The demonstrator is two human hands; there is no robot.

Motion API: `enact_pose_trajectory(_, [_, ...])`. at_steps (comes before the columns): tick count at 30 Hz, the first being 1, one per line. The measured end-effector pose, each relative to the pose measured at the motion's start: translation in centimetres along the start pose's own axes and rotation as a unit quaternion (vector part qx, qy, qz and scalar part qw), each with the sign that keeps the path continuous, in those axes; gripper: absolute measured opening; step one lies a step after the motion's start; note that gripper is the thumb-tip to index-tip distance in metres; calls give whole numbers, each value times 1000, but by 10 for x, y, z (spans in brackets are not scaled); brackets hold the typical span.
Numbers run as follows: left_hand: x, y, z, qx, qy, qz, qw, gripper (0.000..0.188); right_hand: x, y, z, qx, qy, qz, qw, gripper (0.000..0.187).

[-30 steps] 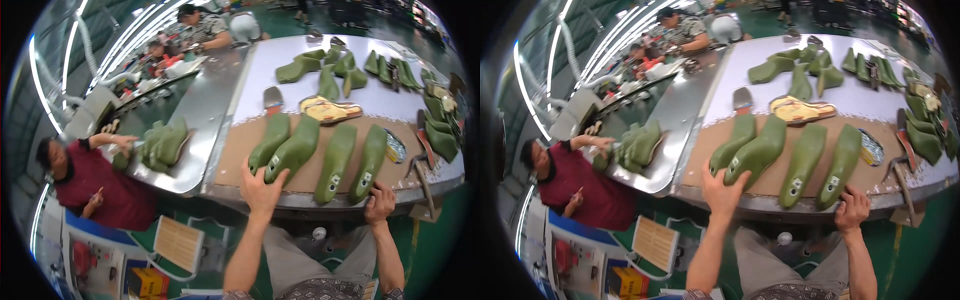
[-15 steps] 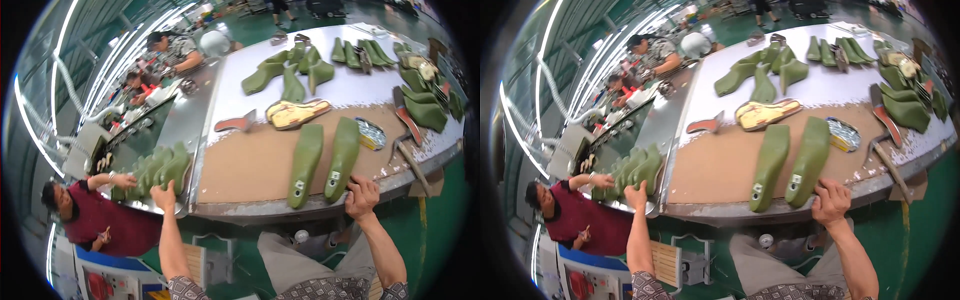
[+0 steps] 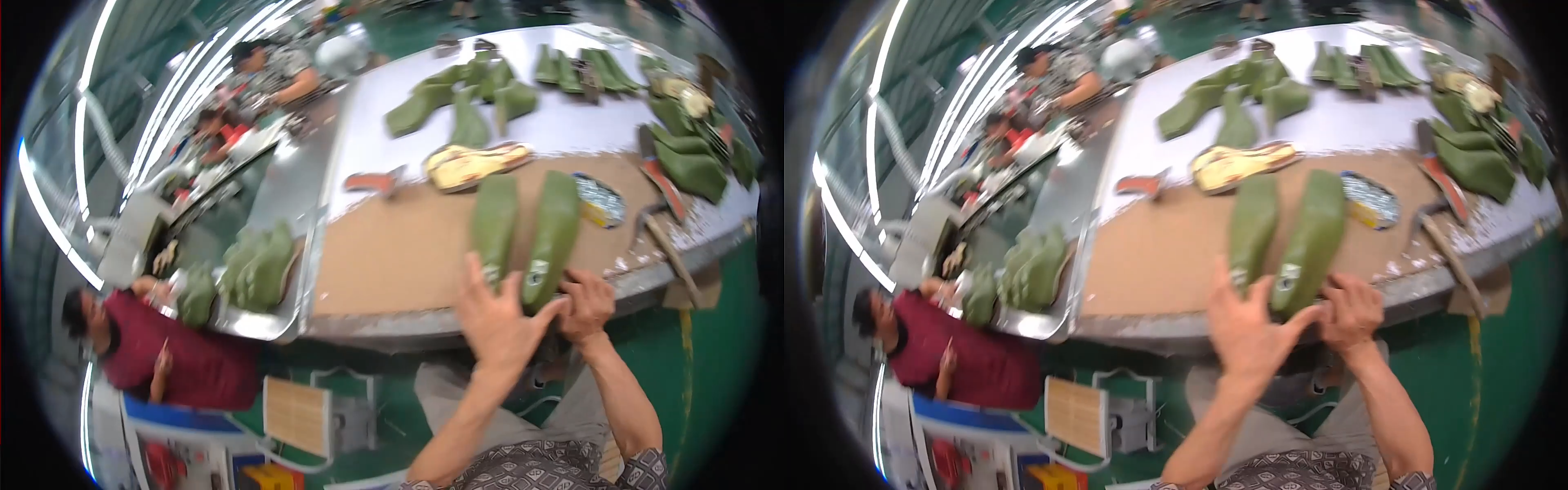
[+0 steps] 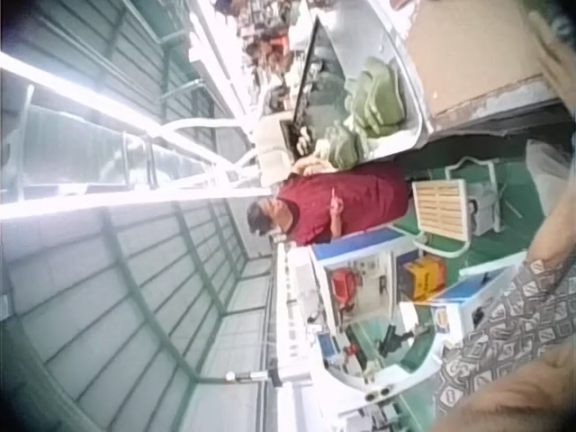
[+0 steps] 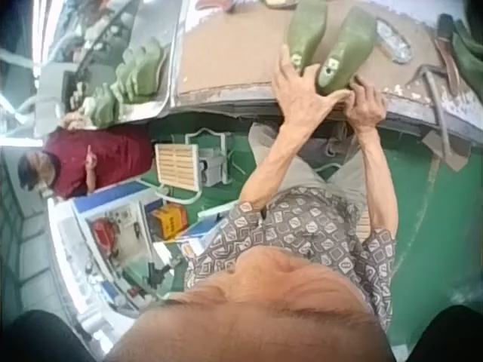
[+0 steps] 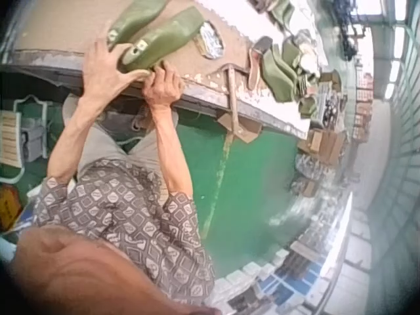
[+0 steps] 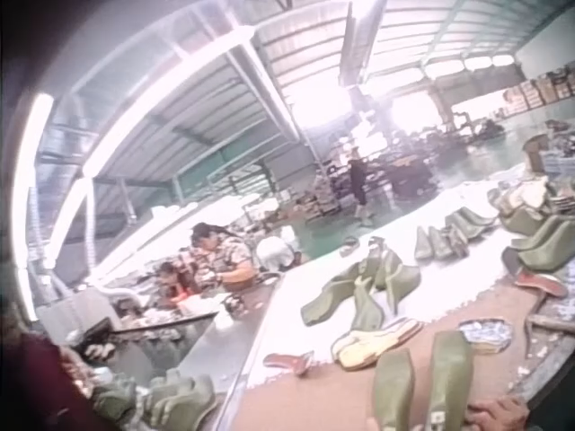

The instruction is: Attaching soles to shoe lasts using a hammer and tacks.

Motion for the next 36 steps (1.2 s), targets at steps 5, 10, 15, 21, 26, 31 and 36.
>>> enact_pose_trajectory(5, [23, -28, 6, -40, 96, -20, 994, 41, 9, -23, 7, 27, -3, -12, 1000, 13])
enact_pose_trajectory(10, [29, -72, -31, -72, 44, -27, 996, 41, -1, -6, 3, 25, 1, -34, 999, 14])
enact_pose_trajectory(15, [33, -150, -82, -39, 88, -33, 995, 41, 0, -9, 3, 36, -4, -27, 999, 17])
enact_pose_trajectory(21, [59, -240, -129, 22, 220, -111, 969, 43, -2, -6, 6, 22, -9, -30, 999, 19])
enact_pose_trajectory(26, [77, -311, -157, 60, 281, -176, 941, 41, -5, -4, 11, 19, -33, -36, 999, 19])
enact_pose_trajectory(31, [84, -397, -230, -34, 352, -251, 901, 26, -16, 2, 11, 13, -54, -37, 998, 19])
enact_pose_trajectory(36, [147, -497, -279, 96, 198, -339, 915, 62, -29, 14, 10, -4, -100, -24, 995, 24])
Point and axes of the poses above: each hand's wrist, its own x-axis towards the middle knuckle, its own z-axis out of the palm, y = z × x, the point moved 1 cm from there along x, towards the middle knuckle, and after that the axes turned 14 degrees about -z, right-handed, at the moved point
